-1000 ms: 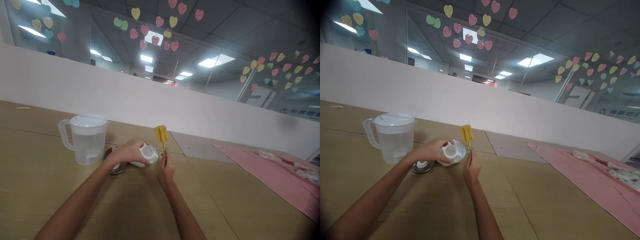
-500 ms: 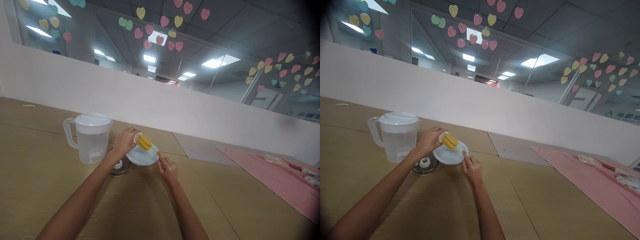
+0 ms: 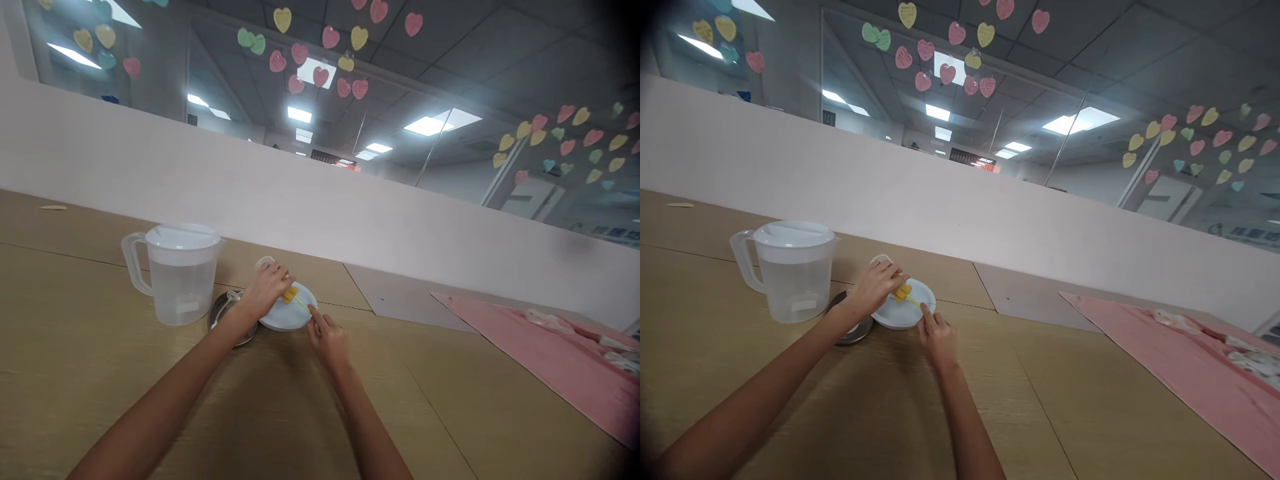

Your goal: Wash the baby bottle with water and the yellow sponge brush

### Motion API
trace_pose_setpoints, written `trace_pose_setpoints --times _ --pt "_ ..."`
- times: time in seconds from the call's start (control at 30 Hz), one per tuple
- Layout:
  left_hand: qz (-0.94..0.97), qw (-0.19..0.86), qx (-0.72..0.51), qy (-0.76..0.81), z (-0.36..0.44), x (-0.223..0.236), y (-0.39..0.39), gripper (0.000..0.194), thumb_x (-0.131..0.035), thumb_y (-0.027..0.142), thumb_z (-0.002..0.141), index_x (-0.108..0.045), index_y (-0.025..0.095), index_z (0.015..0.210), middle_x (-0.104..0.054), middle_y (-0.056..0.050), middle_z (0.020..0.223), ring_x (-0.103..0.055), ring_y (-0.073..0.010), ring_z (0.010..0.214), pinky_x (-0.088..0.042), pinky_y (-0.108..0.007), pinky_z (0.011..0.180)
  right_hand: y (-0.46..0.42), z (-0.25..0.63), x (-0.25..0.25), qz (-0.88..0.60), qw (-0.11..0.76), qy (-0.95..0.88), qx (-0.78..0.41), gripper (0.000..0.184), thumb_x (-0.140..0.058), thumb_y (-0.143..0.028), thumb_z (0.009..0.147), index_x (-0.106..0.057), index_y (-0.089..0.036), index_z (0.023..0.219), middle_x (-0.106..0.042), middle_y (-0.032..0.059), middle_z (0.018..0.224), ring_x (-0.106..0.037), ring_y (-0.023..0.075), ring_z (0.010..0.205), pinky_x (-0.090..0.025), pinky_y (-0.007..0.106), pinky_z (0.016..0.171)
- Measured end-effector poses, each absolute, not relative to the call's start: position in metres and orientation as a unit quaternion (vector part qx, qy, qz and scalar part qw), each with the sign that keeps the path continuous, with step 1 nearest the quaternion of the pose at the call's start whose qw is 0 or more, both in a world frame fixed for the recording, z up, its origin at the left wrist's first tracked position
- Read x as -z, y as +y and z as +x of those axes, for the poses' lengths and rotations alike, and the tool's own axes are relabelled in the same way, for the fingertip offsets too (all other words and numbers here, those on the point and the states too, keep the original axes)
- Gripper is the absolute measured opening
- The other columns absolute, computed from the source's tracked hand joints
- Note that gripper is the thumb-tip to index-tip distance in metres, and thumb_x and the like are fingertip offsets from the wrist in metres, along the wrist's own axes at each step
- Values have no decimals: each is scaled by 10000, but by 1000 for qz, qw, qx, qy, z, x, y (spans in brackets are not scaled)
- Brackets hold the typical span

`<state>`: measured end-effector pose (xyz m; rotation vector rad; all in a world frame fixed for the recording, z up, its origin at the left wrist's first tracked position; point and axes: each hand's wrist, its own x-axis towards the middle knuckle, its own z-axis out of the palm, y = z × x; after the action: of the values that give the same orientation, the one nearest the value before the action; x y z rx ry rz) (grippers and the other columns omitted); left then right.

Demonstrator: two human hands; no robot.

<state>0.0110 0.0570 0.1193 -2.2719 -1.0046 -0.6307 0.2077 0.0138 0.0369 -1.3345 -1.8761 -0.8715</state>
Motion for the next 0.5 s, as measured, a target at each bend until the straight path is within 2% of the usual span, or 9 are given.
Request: trace_pose_setpoints --times 0.37,0.5 --pt "-880 247 207 -348 19 -113 51 245 -469 93 844 -604 186 1026 -589 -90 974 -507 -224 943 -333 -350 783 13 198 -32 -530 303 -735 295 341 -389 -215 886 -648 -190 1105 -639 20 642 -547 92 493 -298 205 471" --pt "-879 239 234 -340 24 -110 51 270 -451 102 852 -602 205 1051 -593 -84 984 -508 -224 950 -344 -363 814 12 196 -35 -532 319 -732 282 348 -361 -231 897 -645 -184 1093 -661 27 673 -566 102 514 -306 208 485"
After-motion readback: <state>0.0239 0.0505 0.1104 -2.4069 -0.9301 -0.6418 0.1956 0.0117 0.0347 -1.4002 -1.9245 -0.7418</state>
